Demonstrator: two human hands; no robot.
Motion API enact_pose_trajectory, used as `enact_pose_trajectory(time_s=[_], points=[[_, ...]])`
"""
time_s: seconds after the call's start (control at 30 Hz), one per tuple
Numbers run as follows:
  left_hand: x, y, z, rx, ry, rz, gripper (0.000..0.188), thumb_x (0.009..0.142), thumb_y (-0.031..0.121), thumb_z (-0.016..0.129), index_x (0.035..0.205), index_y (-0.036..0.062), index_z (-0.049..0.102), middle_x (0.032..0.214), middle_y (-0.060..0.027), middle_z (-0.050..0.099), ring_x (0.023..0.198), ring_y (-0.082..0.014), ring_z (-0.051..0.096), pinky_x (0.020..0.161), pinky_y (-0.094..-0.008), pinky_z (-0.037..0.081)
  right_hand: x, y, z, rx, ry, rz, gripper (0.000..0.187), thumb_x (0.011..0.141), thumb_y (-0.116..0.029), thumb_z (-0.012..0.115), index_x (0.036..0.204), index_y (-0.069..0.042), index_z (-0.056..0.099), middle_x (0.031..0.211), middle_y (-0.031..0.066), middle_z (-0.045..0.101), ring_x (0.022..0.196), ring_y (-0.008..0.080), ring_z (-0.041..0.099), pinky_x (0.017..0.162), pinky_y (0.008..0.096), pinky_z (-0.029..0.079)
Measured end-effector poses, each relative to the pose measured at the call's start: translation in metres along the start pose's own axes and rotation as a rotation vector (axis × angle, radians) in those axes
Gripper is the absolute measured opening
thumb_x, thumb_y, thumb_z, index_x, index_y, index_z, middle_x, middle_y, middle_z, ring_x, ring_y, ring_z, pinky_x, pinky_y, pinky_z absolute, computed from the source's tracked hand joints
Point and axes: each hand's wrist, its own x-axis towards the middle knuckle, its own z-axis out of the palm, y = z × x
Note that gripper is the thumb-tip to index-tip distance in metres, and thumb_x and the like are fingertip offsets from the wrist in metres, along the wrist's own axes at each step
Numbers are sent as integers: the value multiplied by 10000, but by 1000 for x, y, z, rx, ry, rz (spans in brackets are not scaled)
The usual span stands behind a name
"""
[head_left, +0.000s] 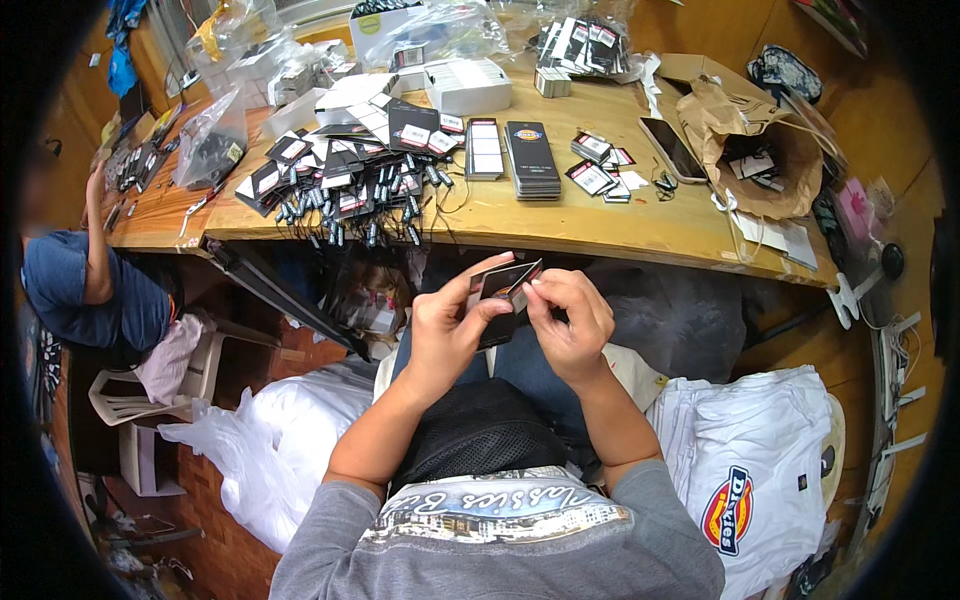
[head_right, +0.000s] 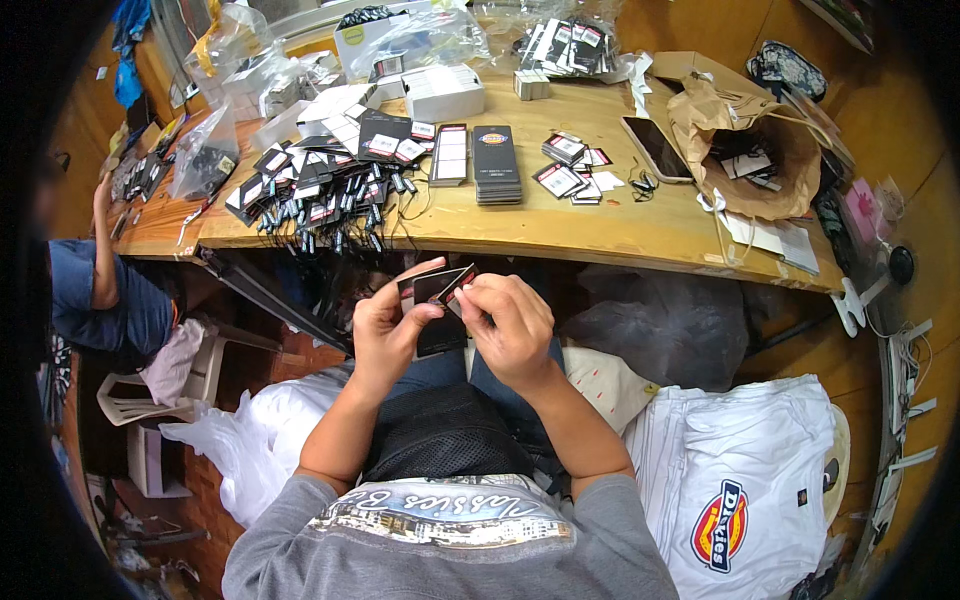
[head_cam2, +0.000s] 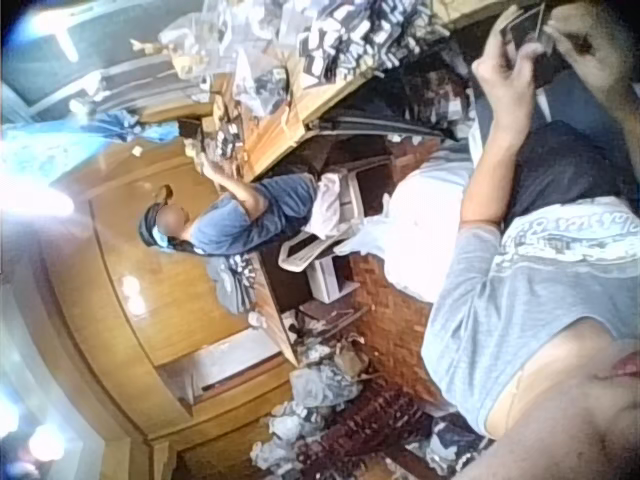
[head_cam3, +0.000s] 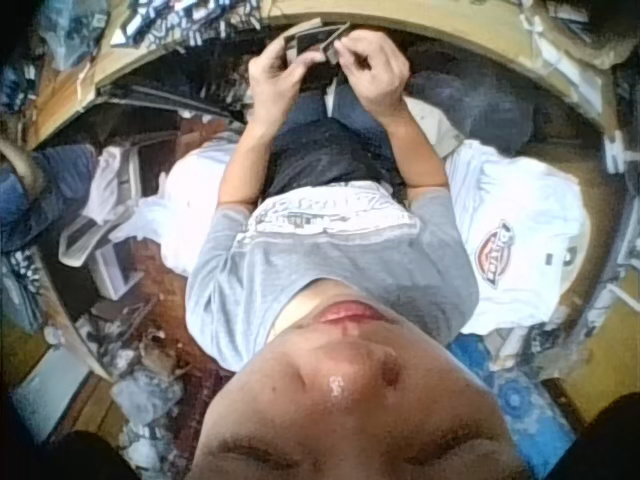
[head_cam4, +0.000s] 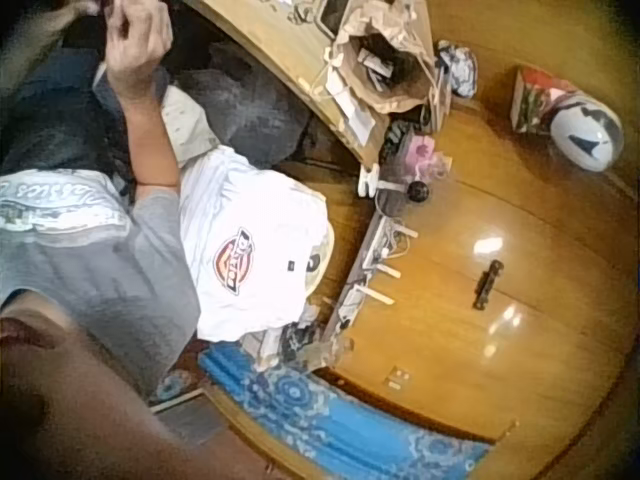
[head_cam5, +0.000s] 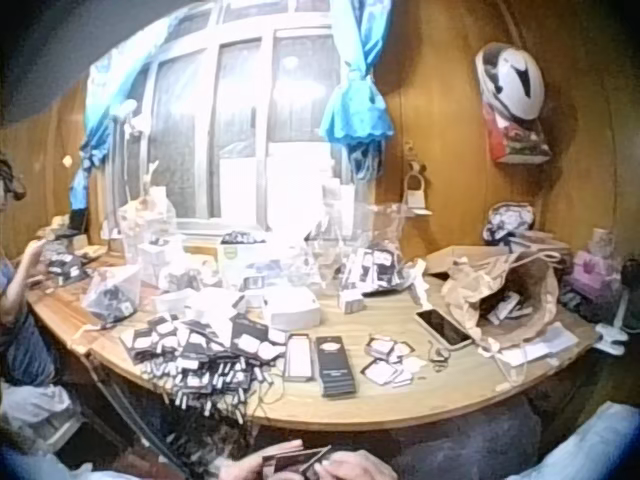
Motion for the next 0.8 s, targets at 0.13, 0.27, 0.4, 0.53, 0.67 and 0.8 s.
enact_pose_trajectory(time_s=[0.13, 0.27, 0.4, 0.53, 0.67, 0.8], points=[[-2, 6, 0, 211, -59, 67, 319, 744, -47, 497, 1060, -1, 502, 776, -140, 599, 568, -76, 518, 540, -190, 417, 1, 1, 0, -20, -2, -72, 196, 624, 47, 635, 746, -9, 492, 695, 112, 547, 569, 227, 542, 500, 276, 435], [2, 6, 1, 264, 34, 115, 296, 721, -62, 512, 1010, -2, 524, 788, -134, 602, 552, -126, 574, 499, -225, 434, 6, 3, 1, -7, -13, -107, 195, 625, 55, 630, 748, 0, 489, 700, 116, 545, 574, 235, 545, 508, 282, 440], [3, 3, 1, 381, 37, 306, 313, 701, -71, 530, 1005, 2, 522, 838, -149, 594, 591, -180, 598, 513, -239, 446, 5, 0, -1, 3, -26, -62, 192, 627, 62, 624, 747, 6, 485, 706, 121, 544, 581, 245, 547, 514, 287, 445], [3, 0, -2, 490, -22, 418, 332, 729, -42, 521, 1054, 8, 482, 860, -156, 584, 613, -186, 594, 534, -248, 444, 7, 1, -1, 6, -60, -67, 189, 630, 64, 622, 741, 7, 480, 709, 121, 544, 584, 248, 546, 511, 285, 446], [3, 14, -7, 292, -151, -34, 329, 815, 31, 446, 1139, 9, 393, 821, -152, 579, 640, -159, 583, 563, -239, 429, 4, 11, 1, 26, -53, -49, 195, 629, 63, 625, 746, 6, 479, 707, 118, 543, 574, 238, 543, 501, 280, 442], [-1, 0, -1, -20, -28, -7, 140, 860, 50, 367, 993, 9, 348, 976, -122, 506, 848, -110, 490, 734, -216, 397, 1, 8, 5, 42, 4, -144, 226, 617, 51, 646, 766, -2, 484, 711, 115, 544, 549, 220, 535, 481, 275, 434]])
